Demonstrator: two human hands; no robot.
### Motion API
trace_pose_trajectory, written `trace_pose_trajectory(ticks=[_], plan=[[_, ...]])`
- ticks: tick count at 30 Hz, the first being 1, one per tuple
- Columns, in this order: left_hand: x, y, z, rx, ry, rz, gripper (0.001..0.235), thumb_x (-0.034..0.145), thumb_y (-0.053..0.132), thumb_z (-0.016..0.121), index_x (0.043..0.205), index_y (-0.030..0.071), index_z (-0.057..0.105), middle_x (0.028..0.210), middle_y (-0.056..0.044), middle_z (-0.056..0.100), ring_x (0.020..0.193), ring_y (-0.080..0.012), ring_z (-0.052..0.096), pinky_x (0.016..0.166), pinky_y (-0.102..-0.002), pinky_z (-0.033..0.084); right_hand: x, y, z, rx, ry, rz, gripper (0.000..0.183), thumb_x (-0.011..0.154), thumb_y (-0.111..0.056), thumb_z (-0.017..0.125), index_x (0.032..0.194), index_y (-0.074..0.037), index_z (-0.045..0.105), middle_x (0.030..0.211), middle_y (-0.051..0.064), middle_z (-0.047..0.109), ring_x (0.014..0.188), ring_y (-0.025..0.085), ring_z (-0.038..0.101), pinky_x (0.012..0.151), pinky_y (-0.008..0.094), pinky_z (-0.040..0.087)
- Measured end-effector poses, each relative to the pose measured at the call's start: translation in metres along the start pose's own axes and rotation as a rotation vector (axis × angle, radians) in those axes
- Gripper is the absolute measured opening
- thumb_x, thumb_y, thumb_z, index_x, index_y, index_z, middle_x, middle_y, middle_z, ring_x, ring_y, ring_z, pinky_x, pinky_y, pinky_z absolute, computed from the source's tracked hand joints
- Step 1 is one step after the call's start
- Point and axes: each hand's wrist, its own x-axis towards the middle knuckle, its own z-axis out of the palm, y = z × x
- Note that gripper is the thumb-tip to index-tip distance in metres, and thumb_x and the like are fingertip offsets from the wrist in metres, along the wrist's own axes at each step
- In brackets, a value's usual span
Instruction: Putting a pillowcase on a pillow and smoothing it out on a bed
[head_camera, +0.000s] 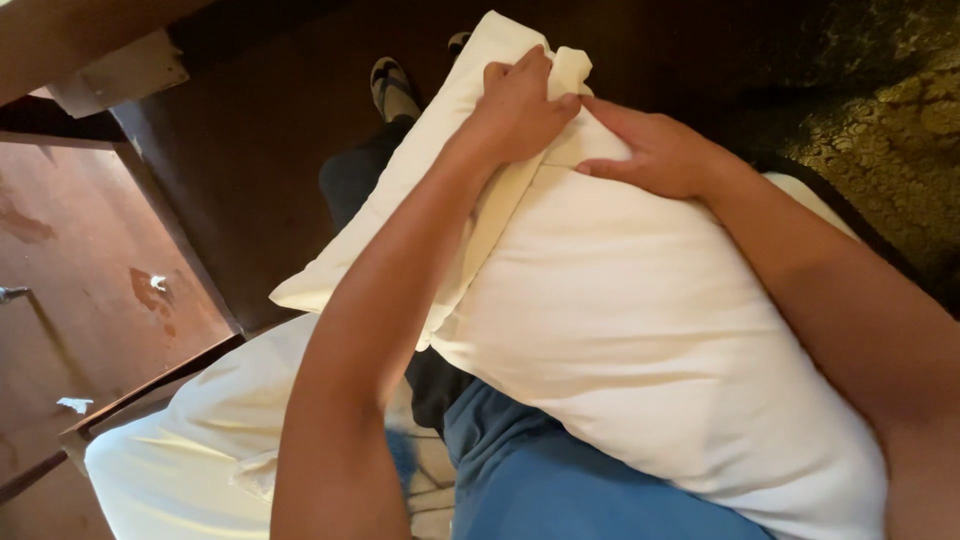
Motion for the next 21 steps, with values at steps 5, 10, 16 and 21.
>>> trace_pose_trajectory(ticks=[5, 10, 16, 21], plan=[[0.027, 0.006, 0.001, 0.218, -0.092, -0.019, 0.037, 0.089, 0.044, 0.052, 0.110, 0.014, 0.054, 0.111, -0.017, 0.068, 0.136, -0.0314, 0.035, 0.098, -0.054, 0.038, 0.006, 0.009, 0.013, -0.065, -0.070, -0.108, 0.091, 0.092, -0.050, 0.059, 0.165, -0.013, 0.019, 0.171, 0.012, 0.025, 0.153, 0.031, 0.029, 0.120, 0.041, 0.024], [0.022, 0.007, 0.016, 0.400, -0.055, 0.275, 0.024, 0.099, 0.032, 0.037, 0.091, 0.014, 0.051, 0.081, -0.010, 0.070, 0.084, -0.0380, 0.063, 0.086, -0.051, 0.031, 0.008, -0.013, 0.015, -0.099, -0.164, -0.101, 0.090, 0.090, -0.055, 0.058, 0.161, -0.010, 0.025, 0.167, 0.024, 0.021, 0.152, 0.040, 0.024, 0.120, 0.052, 0.024], [-0.007, 0.005, 0.016, 0.215, -0.010, 0.391, 0.019, 0.097, 0.028, 0.041, 0.085, 0.014, 0.048, 0.074, -0.005, 0.067, 0.075, -0.0340, 0.061, 0.093, -0.047, 0.032, 0.009, -0.026, 0.018, -0.231, -0.187, 0.043, 0.083, 0.087, -0.068, 0.054, 0.142, -0.007, 0.056, 0.135, 0.026, 0.058, 0.122, 0.047, 0.054, 0.105, 0.050, 0.041], [-0.046, -0.007, -0.012, 0.083, 0.037, 0.307, 0.049, 0.093, 0.036, 0.054, 0.125, -0.001, 0.046, 0.122, -0.019, 0.066, 0.112, -0.0387, 0.061, 0.092, -0.044, 0.045, -0.023, -0.030, 0.008, -0.312, 0.104, -0.433, 0.073, 0.095, -0.049, 0.065, 0.144, 0.004, 0.052, 0.145, 0.030, 0.053, 0.138, 0.046, 0.046, 0.110, 0.053, 0.039]])
